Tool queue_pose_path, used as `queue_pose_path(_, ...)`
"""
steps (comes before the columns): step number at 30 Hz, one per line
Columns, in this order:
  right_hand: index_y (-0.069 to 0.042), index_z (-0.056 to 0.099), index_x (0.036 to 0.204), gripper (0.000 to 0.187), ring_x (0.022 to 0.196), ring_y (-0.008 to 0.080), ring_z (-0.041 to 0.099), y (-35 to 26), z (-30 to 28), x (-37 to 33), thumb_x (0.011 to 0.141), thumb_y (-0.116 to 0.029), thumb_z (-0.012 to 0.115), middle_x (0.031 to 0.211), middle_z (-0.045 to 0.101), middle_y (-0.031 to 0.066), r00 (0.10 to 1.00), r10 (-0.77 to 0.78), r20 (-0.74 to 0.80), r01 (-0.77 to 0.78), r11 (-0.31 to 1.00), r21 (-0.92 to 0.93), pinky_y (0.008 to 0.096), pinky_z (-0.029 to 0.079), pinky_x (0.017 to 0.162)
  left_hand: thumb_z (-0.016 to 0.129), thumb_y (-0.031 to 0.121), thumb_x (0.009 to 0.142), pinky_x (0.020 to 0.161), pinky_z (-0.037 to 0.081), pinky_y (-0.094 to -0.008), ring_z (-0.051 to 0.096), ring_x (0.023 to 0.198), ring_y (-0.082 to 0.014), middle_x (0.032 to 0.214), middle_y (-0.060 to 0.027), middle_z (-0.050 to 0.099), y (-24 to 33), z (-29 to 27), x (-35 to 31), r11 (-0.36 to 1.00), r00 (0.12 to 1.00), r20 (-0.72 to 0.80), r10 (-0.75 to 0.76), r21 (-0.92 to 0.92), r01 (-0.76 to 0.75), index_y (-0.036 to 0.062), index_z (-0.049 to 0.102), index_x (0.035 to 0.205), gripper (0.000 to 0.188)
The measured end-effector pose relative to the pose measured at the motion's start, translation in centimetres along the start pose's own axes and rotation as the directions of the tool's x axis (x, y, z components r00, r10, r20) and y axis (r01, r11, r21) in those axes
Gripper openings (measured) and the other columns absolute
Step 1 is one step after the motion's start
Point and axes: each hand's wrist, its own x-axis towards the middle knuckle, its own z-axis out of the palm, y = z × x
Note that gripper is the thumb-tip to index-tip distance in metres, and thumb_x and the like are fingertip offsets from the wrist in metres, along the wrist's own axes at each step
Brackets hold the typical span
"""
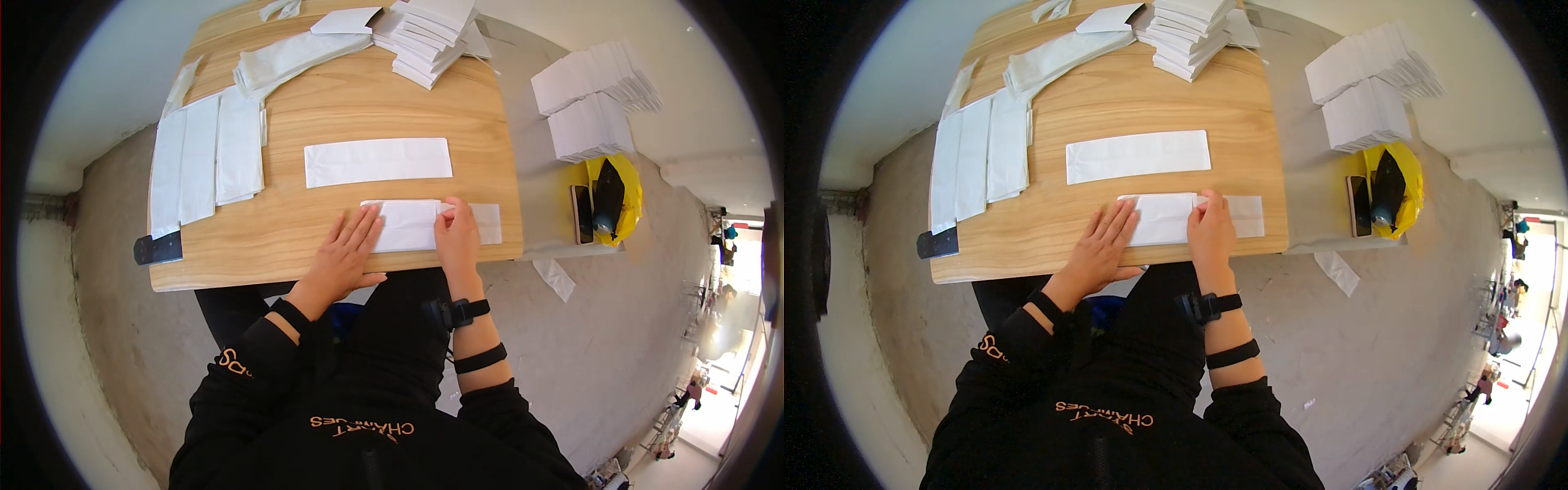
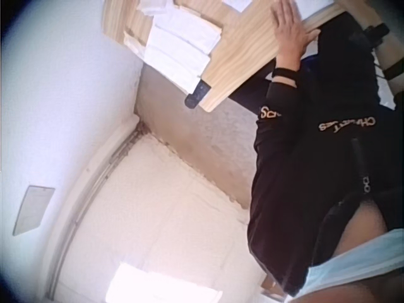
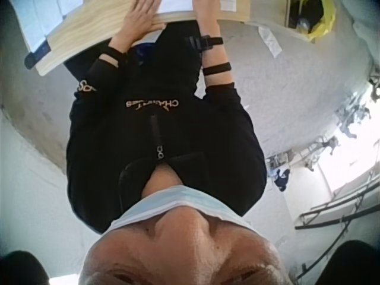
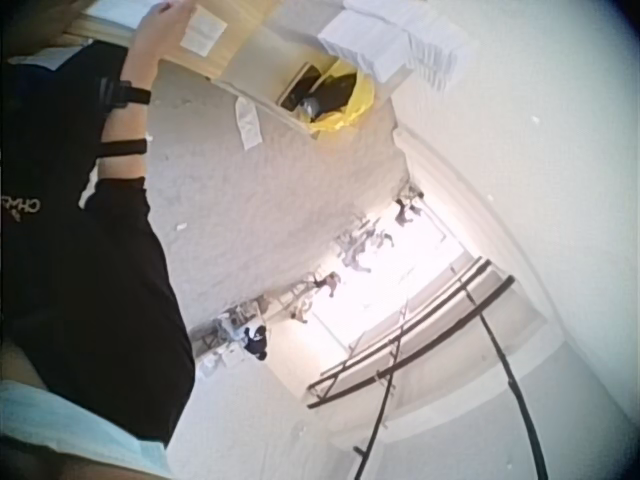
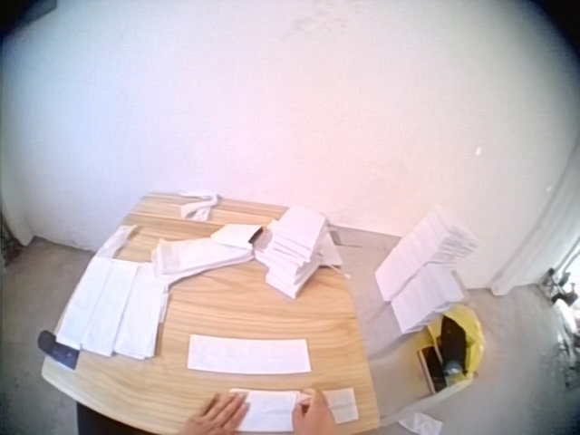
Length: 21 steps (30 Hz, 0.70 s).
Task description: Folding white rectangular paper or plastic sleeves on a wooden table.
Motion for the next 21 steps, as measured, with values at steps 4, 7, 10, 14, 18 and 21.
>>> queue_pose_path(4,-0.008,0.062,0.108,0.03,0.089,0.0267,0.059,-1.8,-1.7,-0.5,0.079,-0.005,0.066,0.098,0.055,0.0098,0.998,-0.04,0.05,0.039,0.999,0.025,0.037,0.05,0.076,0.065,0.059,0.075,0.118,0.017,-0.0465,0.021,0.146,-0.0278,0.157,-0.0152,0.025,-0.2,-0.1,-0.2,1.0,1.0,-0.005,-0.012,0.0,0.012,-0.0004,0.031,0.146,0.098)
queue_pose_path(7,-0.011,0.066,0.109,0.034,0.094,0.0284,0.056,-1.7,-2.5,-0.8,0.076,-0.006,0.07,0.1,0.052,0.0103,0.949,-0.277,0.152,0.274,0.961,0.037,0.0376,0.049,0.079,0.067,0.058,0.074,0.117,0.018,-0.0472,0.022,0.146,-0.0281,0.156,-0.0152,0.025,-0.2,-0.1,-0.2,1.0,1.0,-0.013,-0.012,-0.014,0.012,-0.0002,0.032,0.146,0.099)
queue_pose_path(10,-0.012,0.065,0.116,0.043,0.096,0.0291,0.055,-0.5,-3.2,-0.5,0.074,-0.007,0.073,0.101,0.051,0.011,0.932,-0.219,0.29,0.216,0.976,0.043,0.0381,0.048,0.081,0.065,0.058,0.075,0.117,0.017,-0.0475,0.021,0.146,-0.0297,0.156,-0.0165,0.024,0.0,-0.6,0.0,1.0,1.0,0.009,-0.01,-0.02,0.01,-0.0014,0.03,0.146,0.099)
queue_pose_path(14,-0.013,0.065,0.119,0.047,0.094,0.0282,0.055,0.4,-3.5,-0.1,0.073,-0.005,0.073,0.101,0.051,0.0107,0.925,-0.16,0.345,0.148,0.987,0.063,0.0379,0.049,0.081,0.064,0.059,0.075,0.117,0.016,-0.0475,0.021,0.146,-0.0312,0.156,-0.0177,0.024,-0.1,-0.5,0.0,1.0,1.0,0.011,-0.007,-0.009,0.007,-0.0026,0.029,0.147,0.1)
queue_pose_path(18,-0.012,0.065,0.113,0.038,0.092,0.0275,0.057,0.4,-3.6,0.4,0.075,-0.008,0.071,0.1,0.052,0.0109,0.919,-0.123,0.374,0.089,0.99,0.106,0.0365,0.049,0.079,0.063,0.059,0.076,0.117,0.016,-0.0486,0.02,0.146,-0.0313,0.157,-0.0175,0.023,-0.1,-0.8,-0.1,1.0,0.999,0.039,-0.013,0.011,0.012,-0.0023,0.029,0.147,0.1)
queue_pose_path(21,-0.011,0.066,0.106,0.029,0.092,0.0269,0.058,1.3,-3.1,2.1,0.077,-0.011,0.07,0.1,0.055,0.0118,0.927,-0.071,0.368,0.05,0.997,0.064,0.0359,0.049,0.077,0.066,0.055,0.076,0.117,0.017,-0.0494,0.023,0.145,-0.0319,0.155,-0.0177,0.027,-0.1,-0.9,0.2,0.999,1.0,-0.007,-0.014,-0.035,0.013,-0.0014,0.032,0.145,0.095)
